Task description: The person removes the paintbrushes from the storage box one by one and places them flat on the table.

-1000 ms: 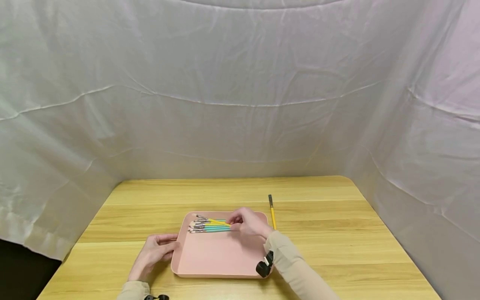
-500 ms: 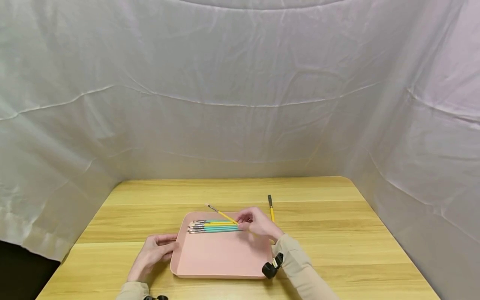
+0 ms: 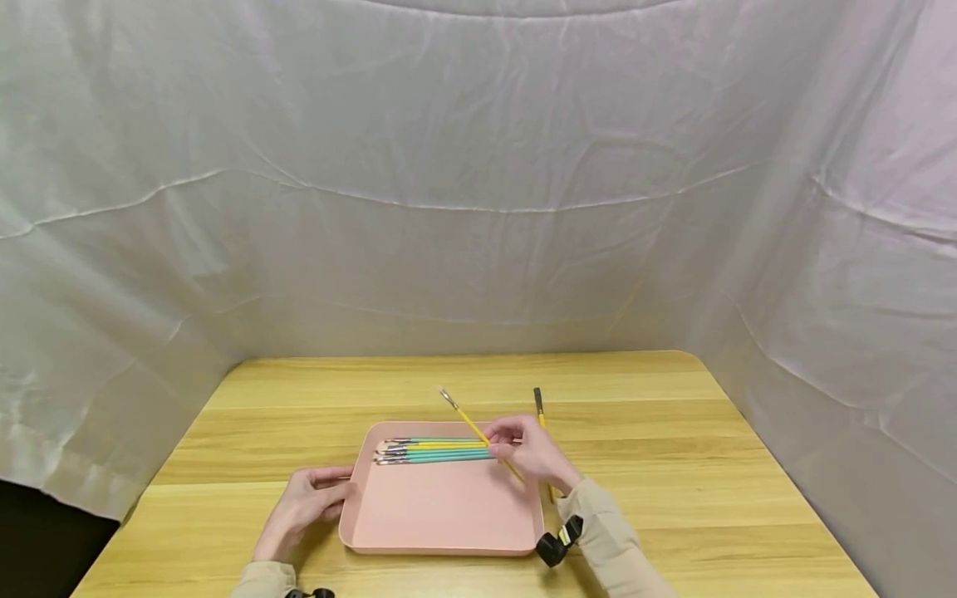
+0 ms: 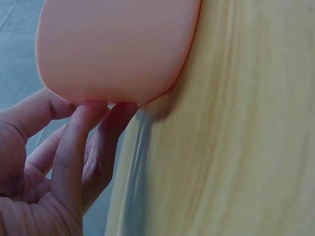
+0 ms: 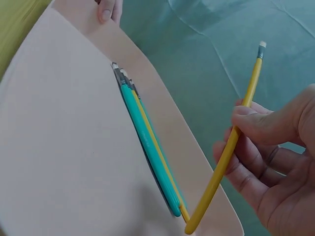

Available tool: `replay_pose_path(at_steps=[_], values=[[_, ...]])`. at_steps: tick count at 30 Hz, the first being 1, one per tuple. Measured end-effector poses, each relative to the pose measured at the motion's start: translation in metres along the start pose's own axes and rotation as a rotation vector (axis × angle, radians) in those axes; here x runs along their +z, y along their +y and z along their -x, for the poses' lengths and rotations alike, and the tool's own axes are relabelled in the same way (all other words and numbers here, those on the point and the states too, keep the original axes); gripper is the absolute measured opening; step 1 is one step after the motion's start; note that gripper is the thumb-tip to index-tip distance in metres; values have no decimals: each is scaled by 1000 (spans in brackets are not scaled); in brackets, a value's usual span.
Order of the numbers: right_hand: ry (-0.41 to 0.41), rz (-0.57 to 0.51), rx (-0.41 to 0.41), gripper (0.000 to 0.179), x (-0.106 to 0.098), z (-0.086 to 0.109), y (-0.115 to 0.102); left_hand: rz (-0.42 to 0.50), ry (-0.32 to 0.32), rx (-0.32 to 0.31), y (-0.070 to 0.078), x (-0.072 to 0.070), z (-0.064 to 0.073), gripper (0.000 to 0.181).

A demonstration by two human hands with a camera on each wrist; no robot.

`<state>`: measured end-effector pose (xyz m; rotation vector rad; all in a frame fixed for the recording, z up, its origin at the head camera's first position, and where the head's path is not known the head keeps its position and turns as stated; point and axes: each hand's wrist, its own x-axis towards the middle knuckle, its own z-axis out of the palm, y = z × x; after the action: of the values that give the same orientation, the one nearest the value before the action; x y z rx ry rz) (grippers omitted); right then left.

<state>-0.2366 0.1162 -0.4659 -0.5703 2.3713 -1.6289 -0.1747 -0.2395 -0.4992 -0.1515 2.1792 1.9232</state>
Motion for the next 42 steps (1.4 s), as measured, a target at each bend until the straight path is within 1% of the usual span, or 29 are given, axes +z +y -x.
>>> replay_pose_path(at_steps=[6,9,14,20,28,33,36,42], values=[[71,-27,-27,22,-5,6,4,-8,5,-4,1,0,0,49],[104,-67,-30,26,-7,8,7,-6,2,-5,1,0,0,50],[180,-117,1,27,-10,14,11,2,5,-5,0,0,0,49],[273,-178,30,29,-12,20,15,14,-9,1,-1,-1,0,50],[321,-329,50,33,-15,24,22,29,-14,14,1,-1,1,51],[401,-364,94,34,-19,26,24,30,-8,10,0,0,0,51],[448,-412,110,34,-20,26,26,26,-6,13,-1,0,0,50],[493,-507,130,36,-23,28,35,16,1,19,-2,0,0,50]])
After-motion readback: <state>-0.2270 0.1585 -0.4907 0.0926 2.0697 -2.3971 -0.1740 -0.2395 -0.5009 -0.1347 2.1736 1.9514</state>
